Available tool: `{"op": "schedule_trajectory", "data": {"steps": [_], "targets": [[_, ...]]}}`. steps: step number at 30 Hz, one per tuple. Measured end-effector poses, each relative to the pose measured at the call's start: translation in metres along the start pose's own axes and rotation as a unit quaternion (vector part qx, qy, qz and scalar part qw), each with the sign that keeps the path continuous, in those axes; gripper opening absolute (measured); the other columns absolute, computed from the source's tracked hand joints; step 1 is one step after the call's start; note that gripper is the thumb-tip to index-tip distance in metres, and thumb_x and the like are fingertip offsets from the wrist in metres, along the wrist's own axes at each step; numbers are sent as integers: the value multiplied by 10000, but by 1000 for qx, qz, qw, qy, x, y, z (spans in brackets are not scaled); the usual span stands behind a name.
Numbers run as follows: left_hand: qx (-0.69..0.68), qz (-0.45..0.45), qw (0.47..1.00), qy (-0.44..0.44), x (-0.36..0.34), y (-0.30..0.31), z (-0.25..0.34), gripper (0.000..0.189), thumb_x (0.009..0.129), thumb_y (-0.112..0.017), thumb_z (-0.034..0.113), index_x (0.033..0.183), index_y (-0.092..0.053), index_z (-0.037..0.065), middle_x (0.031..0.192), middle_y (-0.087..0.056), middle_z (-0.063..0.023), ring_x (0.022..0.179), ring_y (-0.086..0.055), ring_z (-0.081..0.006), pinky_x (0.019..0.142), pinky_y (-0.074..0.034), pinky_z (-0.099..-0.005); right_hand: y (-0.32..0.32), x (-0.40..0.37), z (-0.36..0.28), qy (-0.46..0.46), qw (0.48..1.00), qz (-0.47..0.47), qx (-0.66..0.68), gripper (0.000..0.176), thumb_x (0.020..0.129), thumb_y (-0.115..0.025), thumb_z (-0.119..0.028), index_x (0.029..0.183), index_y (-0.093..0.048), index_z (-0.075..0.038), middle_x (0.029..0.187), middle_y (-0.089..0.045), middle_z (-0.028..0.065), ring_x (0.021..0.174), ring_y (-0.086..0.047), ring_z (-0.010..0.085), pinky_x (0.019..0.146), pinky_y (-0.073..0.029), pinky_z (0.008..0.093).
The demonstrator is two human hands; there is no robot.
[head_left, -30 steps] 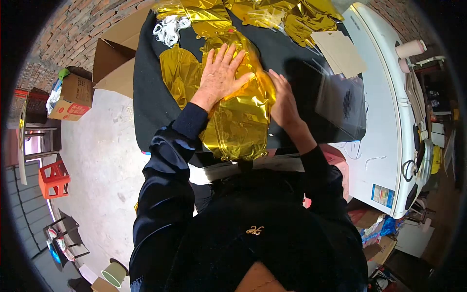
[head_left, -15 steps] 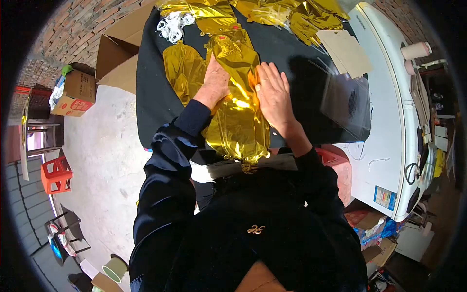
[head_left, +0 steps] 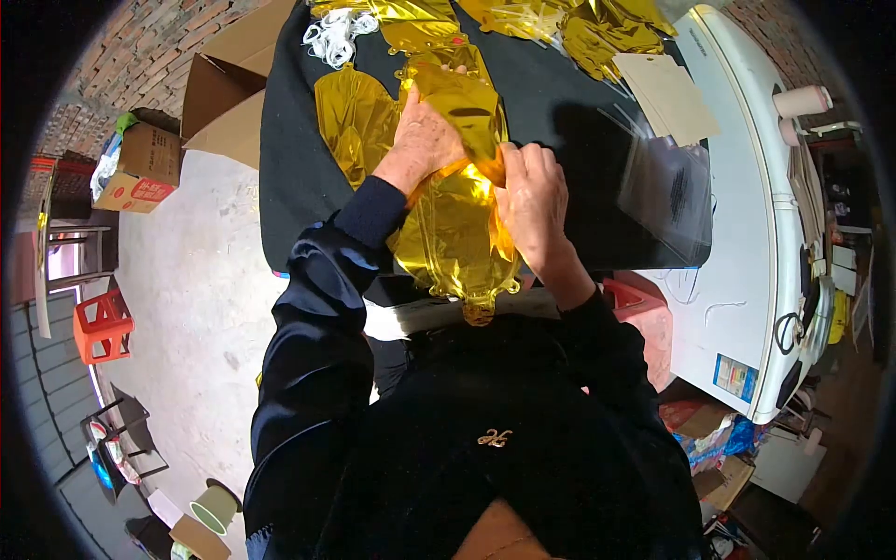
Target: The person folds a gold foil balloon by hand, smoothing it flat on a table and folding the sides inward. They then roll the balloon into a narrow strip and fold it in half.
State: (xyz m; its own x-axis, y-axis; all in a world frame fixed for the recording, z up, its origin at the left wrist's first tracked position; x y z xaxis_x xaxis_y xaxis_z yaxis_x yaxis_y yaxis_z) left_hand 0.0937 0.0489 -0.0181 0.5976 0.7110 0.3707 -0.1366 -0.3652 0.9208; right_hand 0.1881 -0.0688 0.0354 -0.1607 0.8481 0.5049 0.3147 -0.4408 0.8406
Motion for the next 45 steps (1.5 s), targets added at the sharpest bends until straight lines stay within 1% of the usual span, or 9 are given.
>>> {"op": "schedule_trajectory", "data": {"steps": [6, 13, 21, 32, 36, 40, 43, 44, 45], "targets": [[30, -18, 999, -32, -4, -1, 2, 790, 936, -501, 581, 1612, -361, 198, 1667, -346, -106, 1558, -267, -309, 1282, -112, -511, -9, 1, -15, 22, 1000, 8, -19, 440, 743, -751, -85, 1168, -656, -24, 967, -565, 81, 942, -572, 279, 832, -471, 407], [-114, 53, 992, -14, -5, -1, -5, 739, 969, -552, 472, 1622, -346, 193, 1652, -361, -147, 1522, -325, -357, 1249, -222, -512, -31, -7, -25, 46, 998, -30, 25, 646, 771, -780, -105, 1337, -559, 116, 1463, -506, 256, 1443, -420, 389, 1180, -361, 476], [-84, 0, 996, -30, 2, 0, -2, 680, 967, -569, 419, 1583, -402, 183, 1647, -371, -102, 1530, -294, -396, 1241, -245, -531, -51, -20, -28, 29, 993, -111, 19, 754, 975, -635, -335, 1500, -378, 143, 1604, -333, 315, 1530, -277, 428, 1272, -172, 525], [-21, -26, 995, -98, 7, -9, -11, 648, 951, -563, 456, 1549, -455, 229, 1639, -384, -46, 1554, -227, -375, 1264, -172, -544, -52, -20, -26, 15, 991, -128, 25, 743, 993, -582, -372, 1523, -376, 106, 1626, -309, 292, 1555, -219, 402, 1271, -122, 555], [-210, -115, 970, 45, 9, -17, -66, 554, 953, -573, 385, 1472, -559, 191, 1559, -477, -78, 1469, -346, -382, 1241, -212, -532, -49, -20, -27, 6, 991, -131, 22, 727, 995, -584, -363, 1540, -374, 70, 1649, -296, 254, 1567, -215, 362, 1276, -116, 533], [-686, -24, 643, 340, -27, 4, -105, 518, 1003, -585, 429, 1286, -675, 4, 1259, -682, -137, 1195, -610, -280, 1025, -456, -359, -50, -21, -26, 3, 991, -127, 30, 718, 1000, -583, -364, 1539, -383, 65, 1649, -301, 248, 1568, -215, 359, 1274, -115, 537], [-708, -22, 622, 334, -25, 44, -78, 566, 989, -616, 495, 1231, -695, -11, 1199, -700, -118, 1105, -640, -218, 961, -480, -335, -48, -21, -27, 9, 992, -125, 33, 720, 999, -584, -367, 1535, -386, 71, 1646, -302, 252, 1565, -218, 365, 1271, -113, 550], [-537, -29, 766, 352, -24, 36, -95, 529, 944, -690, 488, 1172, -713, 12, 1057, -761, -134, 960, -710, -246, 868, -523, -349, -49, -22, -27, 13, 991, -125, 33, 722, 997, -586, -371, 1532, -391, 73, 1644, -302, 259, 1563, -219, 373, 1268, -112, 563], [-508, 15, 800, 320, -23, 9, -99, 469, 940, -705, 442, 1149, -713, 22, 976, -761, -146, 908, -723, -282, 816, -534, -376, -49, -21, -27, 18, 991, -125, 33, 724, 994, -588, -375, 1528, -396, 75, 1642, -302, 265, 1561, -219, 382, 1265, -111, 575]]}}
Point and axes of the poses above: each hand's wrist, its own x-axis towards the middle knuckle, its own y-axis out of the back of the hand, z = x × y, the point moved 9 cm from there along x, towards the middle knuckle
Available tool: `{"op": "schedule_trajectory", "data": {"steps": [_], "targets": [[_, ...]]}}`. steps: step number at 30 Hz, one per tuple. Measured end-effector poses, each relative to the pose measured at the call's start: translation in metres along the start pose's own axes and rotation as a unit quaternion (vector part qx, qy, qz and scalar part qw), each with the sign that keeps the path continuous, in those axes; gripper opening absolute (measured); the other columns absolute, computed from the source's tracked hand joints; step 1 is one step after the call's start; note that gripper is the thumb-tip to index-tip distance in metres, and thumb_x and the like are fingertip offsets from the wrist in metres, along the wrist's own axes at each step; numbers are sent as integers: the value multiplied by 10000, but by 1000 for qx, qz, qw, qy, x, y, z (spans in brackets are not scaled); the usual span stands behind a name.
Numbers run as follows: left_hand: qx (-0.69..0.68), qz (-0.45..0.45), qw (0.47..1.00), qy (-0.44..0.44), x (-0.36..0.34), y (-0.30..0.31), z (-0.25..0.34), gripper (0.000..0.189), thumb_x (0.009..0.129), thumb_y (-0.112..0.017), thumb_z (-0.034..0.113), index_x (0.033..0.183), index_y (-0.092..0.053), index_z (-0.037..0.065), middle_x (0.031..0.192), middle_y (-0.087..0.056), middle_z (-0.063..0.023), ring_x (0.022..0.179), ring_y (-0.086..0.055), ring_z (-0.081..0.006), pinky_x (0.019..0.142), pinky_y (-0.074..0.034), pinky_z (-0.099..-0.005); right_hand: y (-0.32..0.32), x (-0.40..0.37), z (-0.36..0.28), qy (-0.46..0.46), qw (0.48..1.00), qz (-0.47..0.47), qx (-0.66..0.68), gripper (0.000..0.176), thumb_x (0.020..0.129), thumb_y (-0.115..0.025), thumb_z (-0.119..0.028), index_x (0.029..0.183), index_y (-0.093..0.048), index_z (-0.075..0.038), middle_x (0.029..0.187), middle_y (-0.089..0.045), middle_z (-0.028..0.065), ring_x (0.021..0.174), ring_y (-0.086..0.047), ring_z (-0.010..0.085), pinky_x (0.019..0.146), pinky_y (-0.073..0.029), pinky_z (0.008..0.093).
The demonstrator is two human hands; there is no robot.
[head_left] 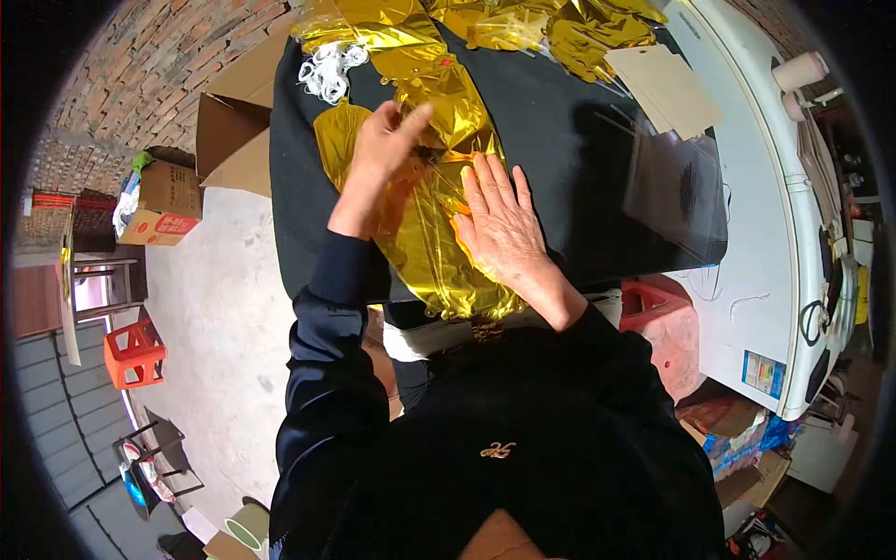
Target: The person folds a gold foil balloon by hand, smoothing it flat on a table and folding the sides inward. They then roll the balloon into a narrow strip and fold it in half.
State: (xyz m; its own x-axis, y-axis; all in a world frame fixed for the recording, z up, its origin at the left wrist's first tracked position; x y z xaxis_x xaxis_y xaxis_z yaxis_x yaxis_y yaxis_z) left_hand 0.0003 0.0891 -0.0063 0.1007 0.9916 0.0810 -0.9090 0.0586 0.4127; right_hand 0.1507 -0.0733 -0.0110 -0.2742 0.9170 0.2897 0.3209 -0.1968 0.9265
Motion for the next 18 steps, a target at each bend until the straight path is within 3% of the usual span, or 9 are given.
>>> {"op": "schedule_trajectory", "data": {"steps": [1, 2, 6, 12, 18], "targets": [[26, 27, 998, -59, 5, -7, -15, 410, 935, -719, 396, 1125, -713, 33, 895, -761, -159, 855, -735, -319, 764, -546, -403, 1, 0, -1, 1, 1000, 0, 1, 716, 996, -588, -382, 1534, -402, 53, 1644, -303, 257, 1563, -215, 379, 1263, -111, 578], [117, 61, 989, -64, -1, -4, 1, 328, 936, -719, 340, 1048, -684, 34, 850, -731, -203, 833, -722, -394, 720, -545, -475, 4, 0, -2, 3, 1000, 0, 2, 708, 998, -588, -389, 1539, -408, 31, 1645, -305, 249, 1564, -211, 376, 1262, -111, 582], [263, 88, 956, -98, -5, -4, 10, 286, 940, -712, 308, 959, -631, 34, 825, -725, -206, 795, -700, -441, 703, -542, -534, 11, 1, -4, 8, 999, -1, 34, 684, 1007, -578, -437, 1557, -431, -58, 1655, -310, 209, 1571, -194, 364, 1256, -99, 596], [310, 126, 932, -138, -13, 0, 14, 211, 950, -669, 202, 1041, -611, 21, 764, -699, -247, 731, -698, -439, 676, -539, -536, 11, -1, -4, 17, 999, -24, 38, 684, 1024, -523, -499, 1553, -446, -71, 1653, -348, 149, 1572, -189, 355, 1259, -56, 603], [305, 125, 931, -154, -13, 1, 15, 184, 936, -629, 123, 1055, -570, -5, 745, -690, -261, 704, -694, -441, 650, -544, -542, 6, -2, -1, 14, 998, -58, 29, 644, 1064, -456, -460, 1585, -396, -87, 1663, -337, 117, 1576, -181, 336, 1267, -32, 590]]}}
Point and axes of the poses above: each hand's wrist, its own x-axis towards the middle knuckle, its own y-axis out of the back of the hand, z = x × y, the point moved 9 cm from there along x, towards the middle knuckle
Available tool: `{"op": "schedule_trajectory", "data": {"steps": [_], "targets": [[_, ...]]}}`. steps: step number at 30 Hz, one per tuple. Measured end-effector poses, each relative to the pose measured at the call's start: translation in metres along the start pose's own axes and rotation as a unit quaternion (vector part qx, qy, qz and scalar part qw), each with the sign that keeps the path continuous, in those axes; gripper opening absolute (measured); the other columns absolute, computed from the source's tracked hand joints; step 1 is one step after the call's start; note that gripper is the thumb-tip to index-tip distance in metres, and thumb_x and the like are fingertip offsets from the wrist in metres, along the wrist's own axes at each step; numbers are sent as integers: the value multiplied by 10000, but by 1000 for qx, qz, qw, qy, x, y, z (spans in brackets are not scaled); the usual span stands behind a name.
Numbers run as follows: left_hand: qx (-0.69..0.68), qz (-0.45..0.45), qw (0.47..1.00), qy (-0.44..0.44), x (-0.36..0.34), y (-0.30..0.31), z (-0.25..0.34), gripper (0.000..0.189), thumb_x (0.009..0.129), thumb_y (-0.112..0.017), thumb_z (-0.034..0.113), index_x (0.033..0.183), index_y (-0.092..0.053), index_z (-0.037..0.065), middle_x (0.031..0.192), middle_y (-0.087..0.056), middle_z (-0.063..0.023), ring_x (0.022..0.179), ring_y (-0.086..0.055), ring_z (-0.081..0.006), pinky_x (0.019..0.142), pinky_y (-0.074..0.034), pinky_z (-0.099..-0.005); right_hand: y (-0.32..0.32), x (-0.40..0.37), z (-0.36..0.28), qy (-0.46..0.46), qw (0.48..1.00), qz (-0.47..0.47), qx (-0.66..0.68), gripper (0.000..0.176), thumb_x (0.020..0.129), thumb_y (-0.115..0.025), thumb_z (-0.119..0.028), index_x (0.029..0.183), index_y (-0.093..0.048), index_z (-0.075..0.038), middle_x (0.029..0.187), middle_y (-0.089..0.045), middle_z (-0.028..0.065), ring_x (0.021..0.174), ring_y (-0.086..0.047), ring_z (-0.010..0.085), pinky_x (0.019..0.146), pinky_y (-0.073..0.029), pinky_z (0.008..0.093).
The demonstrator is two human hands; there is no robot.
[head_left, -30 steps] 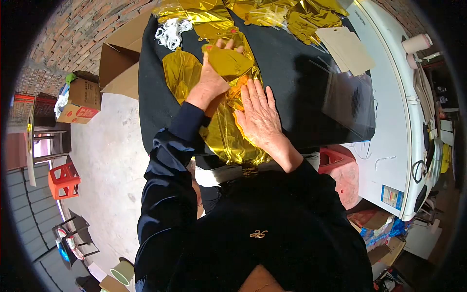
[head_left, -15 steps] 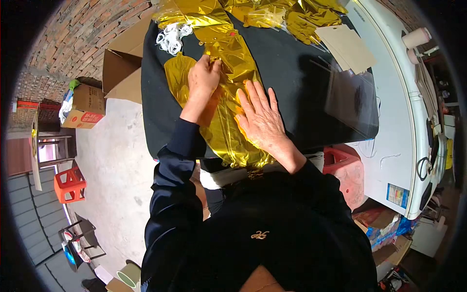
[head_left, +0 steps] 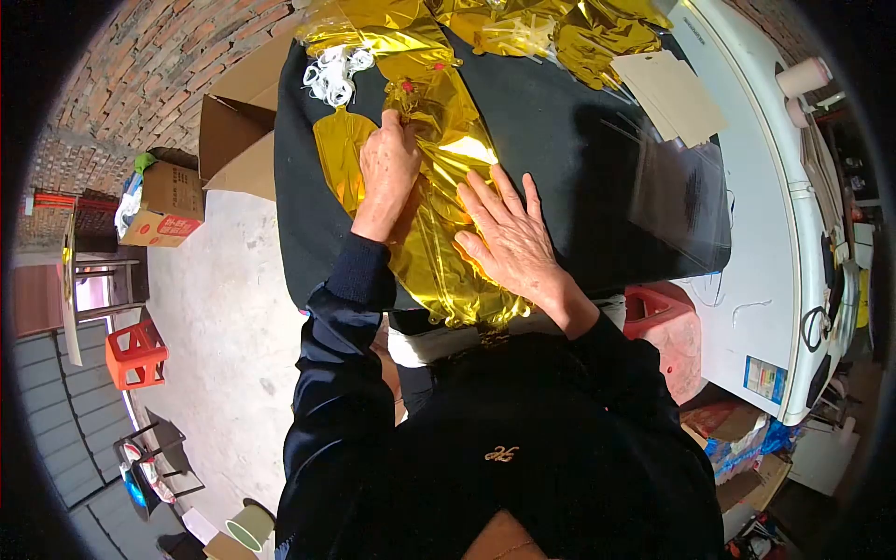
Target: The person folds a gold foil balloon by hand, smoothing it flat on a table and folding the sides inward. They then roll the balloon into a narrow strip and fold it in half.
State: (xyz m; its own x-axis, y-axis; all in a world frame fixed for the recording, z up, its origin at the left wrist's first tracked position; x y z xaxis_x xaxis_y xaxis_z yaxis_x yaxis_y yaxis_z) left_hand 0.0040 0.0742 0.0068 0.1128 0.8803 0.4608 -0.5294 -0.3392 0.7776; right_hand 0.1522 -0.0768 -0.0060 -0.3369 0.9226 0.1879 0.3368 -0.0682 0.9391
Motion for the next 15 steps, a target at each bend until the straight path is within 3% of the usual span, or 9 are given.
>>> {"op": "schedule_trajectory", "data": {"steps": [3, 7, 8, 11, 12, 15], "targets": [[5, -2, 1000, 2, 1, -1, -1, 192, 923, -611, 97, 1068, -554, -16, 734, -686, -264, 692, -693, -444, 646, -549, -544, -1, -1, -1, 5, 1000, 0, -5, 639, 1062, -459, -460, 1580, -406, -90, 1660, -341, 114, 1573, -192, 333, 1264, -32, 599], [45, 7, 999, -9, -1, 8, 12, 349, 881, -648, 59, 1194, -524, -34, 757, -680, -251, 709, -682, -444, 656, -555, -537, 0, 0, -4, 4, 1000, 0, -14, 635, 1056, -481, -448, 1576, -415, -90, 1654, -353, 107, 1568, -204, 328, 1259, -34, 612], [36, -47, 998, 37, -4, 4, 8, 598, 841, -689, 36, 1395, -471, -22, 993, -694, -246, 937, -680, -409, 814, -552, -534, 0, 0, -4, 5, 1000, 2, -15, 633, 1054, -488, -445, 1574, -418, -90, 1652, -355, 106, 1567, -206, 328, 1258, -35, 614], [164, -14, 986, 1, -4, 22, 29, 841, 800, -732, 46, 1556, -364, 44, 1273, -613, -223, 1181, -584, -376, 990, -462, -572, -2, -1, -4, 9, 1000, -2, -17, 644, 1046, -505, -468, 1560, -444, -85, 1648, -362, 110, 1571, -194, 329, 1252, -28, 636], [178, 2, 984, -23, -5, 24, 37, 872, 783, -740, 51, 1577, -385, 107, 1449, -502, -183, 1366, -449, -379, 1122, -351, -591, -3, 0, -4, 10, 1000, -5, -18, 650, 1044, -510, -481, 1554, -455, -82, 1647, -365, 112, 1573, -187, 330, 1249, -25, 646], [112, 12, 972, -206, -14, 24, 82, 829, 801, -727, 75, 1566, -413, 130, 1531, -452, -175, 1444, -399, -406, 1163, -359, -554, -4, 1, -4, 5, 1000, -13, -19, 642, 1042, -519, -470, 1550, -459, -82, 1644, -366, 112, 1571, -189, 333, 1247, -27, 654]]}}
Point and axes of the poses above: each hand's wrist, its own x-axis towards the middle knuckle, its own y-axis out of the back of the hand, z = x × y, the point moved 9 cm from there along x, towards the middle knuckle
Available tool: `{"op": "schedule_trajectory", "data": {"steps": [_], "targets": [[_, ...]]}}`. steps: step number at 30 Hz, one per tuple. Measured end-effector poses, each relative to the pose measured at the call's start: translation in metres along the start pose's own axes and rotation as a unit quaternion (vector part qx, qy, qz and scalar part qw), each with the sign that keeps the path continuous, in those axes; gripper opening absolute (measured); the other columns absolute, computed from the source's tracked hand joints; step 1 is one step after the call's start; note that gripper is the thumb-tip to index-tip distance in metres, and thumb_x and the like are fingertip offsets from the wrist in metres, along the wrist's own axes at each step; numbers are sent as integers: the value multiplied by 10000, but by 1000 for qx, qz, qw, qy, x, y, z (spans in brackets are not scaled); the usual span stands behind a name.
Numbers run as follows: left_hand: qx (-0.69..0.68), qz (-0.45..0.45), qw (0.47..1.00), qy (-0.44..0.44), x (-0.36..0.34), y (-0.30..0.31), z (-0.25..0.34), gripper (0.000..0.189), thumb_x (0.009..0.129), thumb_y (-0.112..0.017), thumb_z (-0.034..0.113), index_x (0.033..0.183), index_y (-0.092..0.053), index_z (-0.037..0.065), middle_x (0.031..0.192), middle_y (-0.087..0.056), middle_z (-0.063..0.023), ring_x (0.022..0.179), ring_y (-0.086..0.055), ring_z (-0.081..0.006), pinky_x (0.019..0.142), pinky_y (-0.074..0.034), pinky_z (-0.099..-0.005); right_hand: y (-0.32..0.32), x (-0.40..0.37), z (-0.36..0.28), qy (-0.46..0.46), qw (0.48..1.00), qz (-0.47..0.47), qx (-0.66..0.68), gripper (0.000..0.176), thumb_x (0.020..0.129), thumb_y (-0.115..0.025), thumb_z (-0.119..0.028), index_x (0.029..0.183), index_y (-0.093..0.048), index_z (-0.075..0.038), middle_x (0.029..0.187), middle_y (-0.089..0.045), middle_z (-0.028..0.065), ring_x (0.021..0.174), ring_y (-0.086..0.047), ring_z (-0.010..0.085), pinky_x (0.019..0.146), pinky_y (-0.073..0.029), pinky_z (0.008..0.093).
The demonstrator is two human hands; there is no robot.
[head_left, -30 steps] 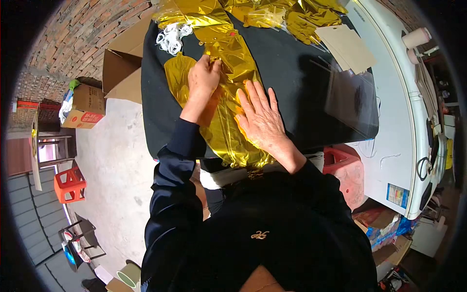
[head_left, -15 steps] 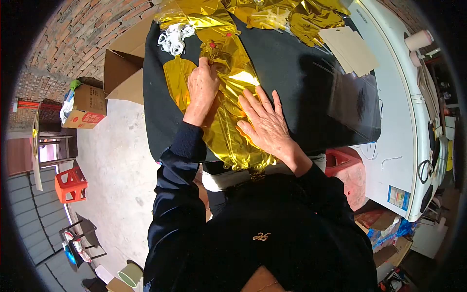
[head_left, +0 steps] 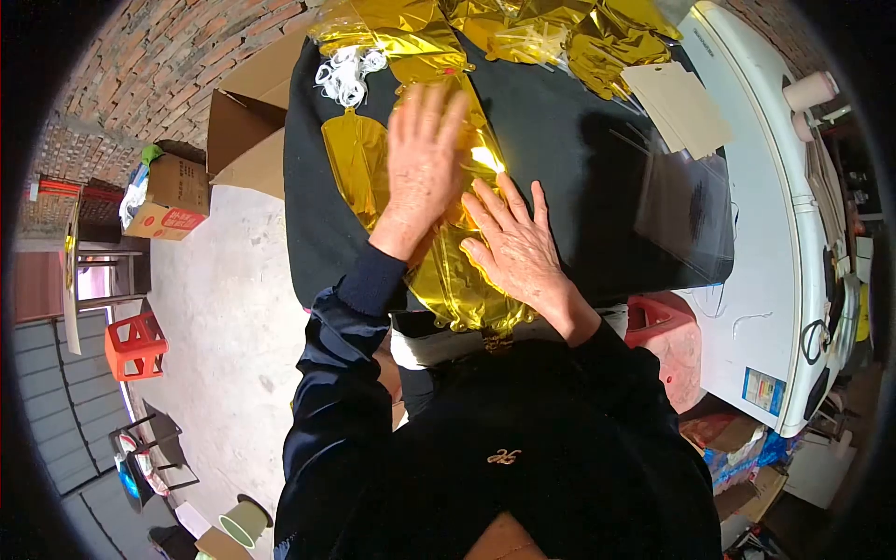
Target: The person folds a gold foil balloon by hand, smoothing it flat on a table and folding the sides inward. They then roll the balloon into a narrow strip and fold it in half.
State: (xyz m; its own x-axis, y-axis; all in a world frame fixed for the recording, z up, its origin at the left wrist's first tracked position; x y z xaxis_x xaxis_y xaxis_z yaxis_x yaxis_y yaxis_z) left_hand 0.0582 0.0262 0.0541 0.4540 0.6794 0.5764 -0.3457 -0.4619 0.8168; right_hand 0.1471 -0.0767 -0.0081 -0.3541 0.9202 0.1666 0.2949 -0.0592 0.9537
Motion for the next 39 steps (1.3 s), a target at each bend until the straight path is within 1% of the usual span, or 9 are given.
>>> {"op": "schedule_trajectory", "data": {"steps": [4, 7, 26, 27, 30, 31, 33, 36, 39], "targets": [[-109, -114, 985, -67, -17, -41, 24, 558, 1068, -510, 382, 1573, -435, 158, 1623, -418, -116, 1530, -329, -321, 1254, -220, -540, 0, 1, 0, 5, 1000, 13, 0, 627, 1040, -531, -449, 1550, -459, -92, 1640, -368, 109, 1570, -192, 332, 1244, -29, 661], [-104, -147, 983, -32, -26, -59, 13, 569, 1083, -417, 473, 1568, -451, 178, 1630, -409, -103, 1534, -318, -297, 1262, -189, -527, 0, 1, 1, 8, 1000, 5, -3, 621, 1039, -539, -438, 1557, -452, -109, 1641, -368, 94, 1567, -203, 318, 1242, -30, 665], [-6, -87, 995, -38, -30, -56, 3, 565, 1073, -436, 494, 1560, -460, 208, 1606, -449, -92, 1499, -373, -331, 1225, -261, -548, 17, -75, -19, 49, 996, -65, 43, 860, 920, -677, -510, 1556, -409, 3, 1664, -326, 168, 1581, -205, 297, 1239, -88, 652], [-11, -86, 996, -38, -29, -56, 4, 568, 1072, -438, 495, 1562, -457, 209, 1608, -446, -93, 1500, -372, -331, 1224, -262, -550, 42, -73, -26, 65, 997, 11, 49, 618, 901, -715, -412, 1359, -625, -7, 1444, -573, 199, 1406, -492, 306, 1206, -239, 614], [-9, -90, 995, -38, -29, -56, 2, 576, 1071, -437, 500, 1568, -448, 209, 1615, -435, -95, 1502, -369, -332, 1225, -259, -554, 45, -69, -15, 106, 983, -130, 79, 269, 874, -725, -276, 1014, -738, -47, 1026, -708, 147, 1001, -680, 288, 1080, -425, 545], [-7, -94, 995, -39, -30, -57, 3, 579, 1071, -436, 503, 1570, -444, 209, 1617, -431, -96, 1502, -368, -332, 1226, -257, -555, 73, -57, -18, 153, 984, 51, 74, 132, 852, -709, -177, 764, -685, -82, 742, -639, 75, 699, -632, 260, 941, -512, 476], [-3, -98, 994, -40, -29, -59, 1, 586, 1073, -427, 507, 1576, -433, 207, 1626, -418, -95, 1508, -358, -331, 1231, -247, -556, 84, -28, 0, 165, 973, 138, 79, 115, 893, -658, -132, 937, -686, -30, 956, -688, 152, 904, -669, 320, 911, -524, 452], [-1, -109, 993, -44, -31, -61, 2, 585, 1068, -423, 490, 1575, -434, 198, 1632, -409, -89, 1527, -329, -323, 1245, -217, -555, 74, 34, 26, 172, 954, 227, 89, 386, 989, -614, -191, 1324, -627, 1, 1325, -643, 199, 1237, -606, 366, 1071, -452, 472], [50, -150, 986, -57, -30, -63, 3, 584, 1058, -418, 473, 1568, -454, 191, 1637, -410, -73, 1541, -308, -311, 1256, -194, -546, 9, 82, 43, 138, 982, 126, -33, 619, 1040, -532, -379, 1545, -416, -41, 1598, -424, 162, 1489, -384, 303, 1233, -241, 500]]}}
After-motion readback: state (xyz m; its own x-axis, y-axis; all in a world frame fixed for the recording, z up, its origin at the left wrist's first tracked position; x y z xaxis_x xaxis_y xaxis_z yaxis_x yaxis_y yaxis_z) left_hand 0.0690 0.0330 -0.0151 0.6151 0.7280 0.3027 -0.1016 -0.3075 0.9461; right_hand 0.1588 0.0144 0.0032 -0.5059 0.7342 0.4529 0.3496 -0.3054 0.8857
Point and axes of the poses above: each hand's wrist, its own x-axis towards the middle knuckle, its own y-axis out of the back of the hand, z = x × y, the point moved 9 cm from there along x, towards the middle knuckle
